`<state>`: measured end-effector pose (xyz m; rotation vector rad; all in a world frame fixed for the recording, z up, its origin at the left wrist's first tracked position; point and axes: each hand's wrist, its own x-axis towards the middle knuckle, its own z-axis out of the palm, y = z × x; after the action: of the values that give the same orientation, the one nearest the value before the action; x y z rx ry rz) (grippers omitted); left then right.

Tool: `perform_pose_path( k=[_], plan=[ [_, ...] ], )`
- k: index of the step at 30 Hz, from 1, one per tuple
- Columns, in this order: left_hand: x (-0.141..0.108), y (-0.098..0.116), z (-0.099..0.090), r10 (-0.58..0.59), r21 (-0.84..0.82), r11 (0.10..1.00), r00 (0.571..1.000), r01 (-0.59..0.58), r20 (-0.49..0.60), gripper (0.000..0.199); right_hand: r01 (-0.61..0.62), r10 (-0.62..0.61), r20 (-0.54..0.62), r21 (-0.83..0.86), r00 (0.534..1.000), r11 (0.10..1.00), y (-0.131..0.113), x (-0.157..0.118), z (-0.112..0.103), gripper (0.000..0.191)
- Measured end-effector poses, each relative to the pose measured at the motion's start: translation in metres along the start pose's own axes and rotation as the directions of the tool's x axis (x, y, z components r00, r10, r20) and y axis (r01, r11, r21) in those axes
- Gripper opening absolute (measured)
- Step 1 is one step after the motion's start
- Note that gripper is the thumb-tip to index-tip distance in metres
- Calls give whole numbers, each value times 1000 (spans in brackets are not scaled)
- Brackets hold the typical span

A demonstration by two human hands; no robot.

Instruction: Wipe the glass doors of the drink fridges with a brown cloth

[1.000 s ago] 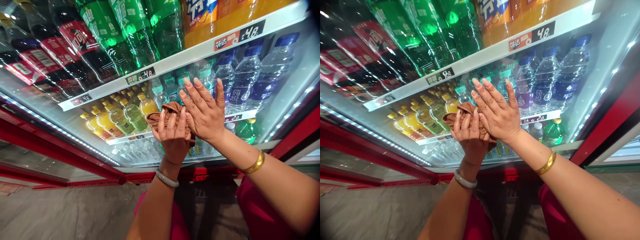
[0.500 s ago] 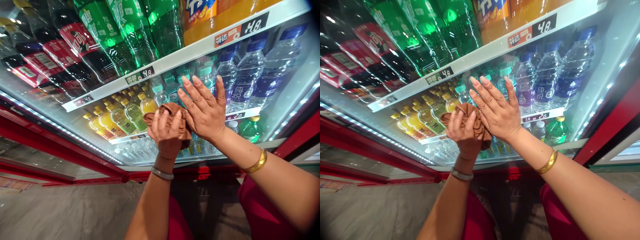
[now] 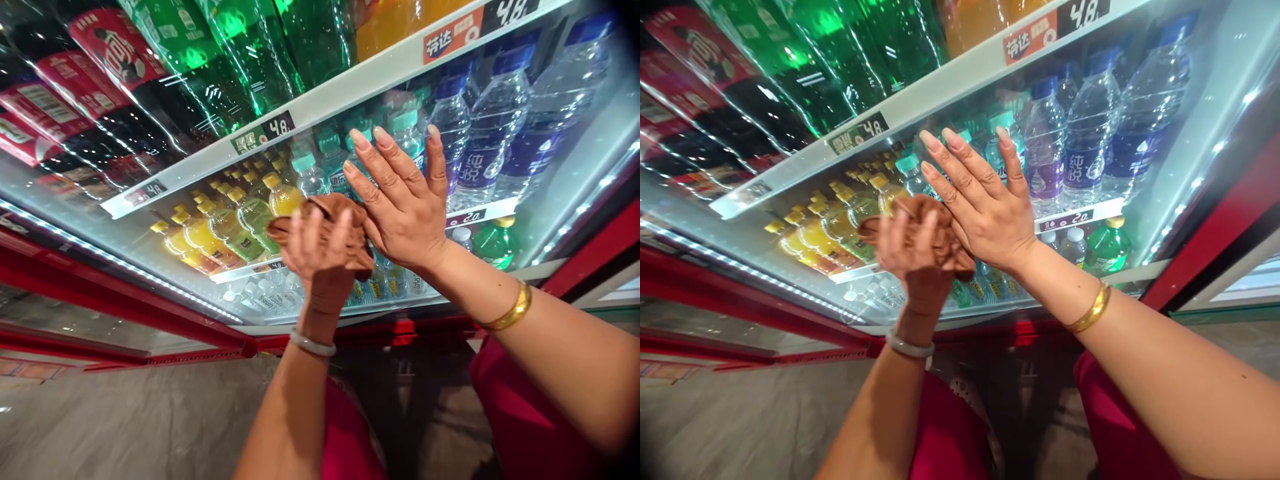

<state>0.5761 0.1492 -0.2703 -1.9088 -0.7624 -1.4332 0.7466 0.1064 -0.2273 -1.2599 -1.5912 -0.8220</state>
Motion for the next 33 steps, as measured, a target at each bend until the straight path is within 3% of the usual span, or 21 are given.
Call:
perform_pose_path(
  k=[3,6,8,10,12,13,15,18,21,22,24,26,27,28,30,33],
  plan=[
    [22,-30,-11,-222,5,974,966,225,-132,59,95,-97,-59,-29,994,995,1,-1,0,61],
    [11,-25,-14,-303,-8,952,943,305,-140,57,158,-168,-94,-104,981,982,1,-3,1,68],
    [-11,-7,-9,-208,-9,978,974,208,-93,50,151,-160,-84,-106,983,983,1,-3,2,69],
    [-31,8,-4,-18,-11,1000,1000,18,19,43,132,-138,-58,-92,989,987,0,-4,2,67],
    [-40,10,-1,150,-24,989,984,-149,98,35,114,-118,-31,-99,993,989,-1,-3,2,64],
    [-38,6,-2,176,-26,984,978,-174,108,31,104,-106,-13,-106,994,989,-1,-2,1,62],
    [-29,-9,-6,95,-17,995,993,-94,71,28,84,-82,28,-105,996,991,-2,-1,-1,60],
    [-17,-27,-12,-160,17,987,987,160,9,35,79,-72,76,-84,994,993,-1,0,-4,55],
    [-30,-20,-11,-242,49,970,969,240,47,41,102,-94,116,-71,989,992,2,-7,-6,51],
    [-38,-14,-9,-196,30,981,976,194,91,38,113,-104,132,-63,986,992,4,-11,-6,52],
    [-55,-2,-5,7,-81,997,979,10,206,30,116,-108,186,-35,977,993,10,-23,-8,54],
    [-61,3,-4,220,-210,964,939,-166,266,27,94,-91,243,-1,966,996,17,-36,-11,54],
    [-58,1,-5,249,-232,954,933,-190,260,27,81,-82,267,14,960,997,21,-43,-12,54],
    [-53,-2,-6,217,-224,961,947,-164,238,27,71,-75,291,25,954,997,24,-49,-13,53],
    [-39,-10,-9,22,-158,987,985,6,170,27,67,-75,320,38,944,997,29,-59,-15,53],
    [-29,-8,-9,-207,-82,973,972,217,115,37,31,-36,344,20,938,999,32,-67,-12,54]
  ],
)
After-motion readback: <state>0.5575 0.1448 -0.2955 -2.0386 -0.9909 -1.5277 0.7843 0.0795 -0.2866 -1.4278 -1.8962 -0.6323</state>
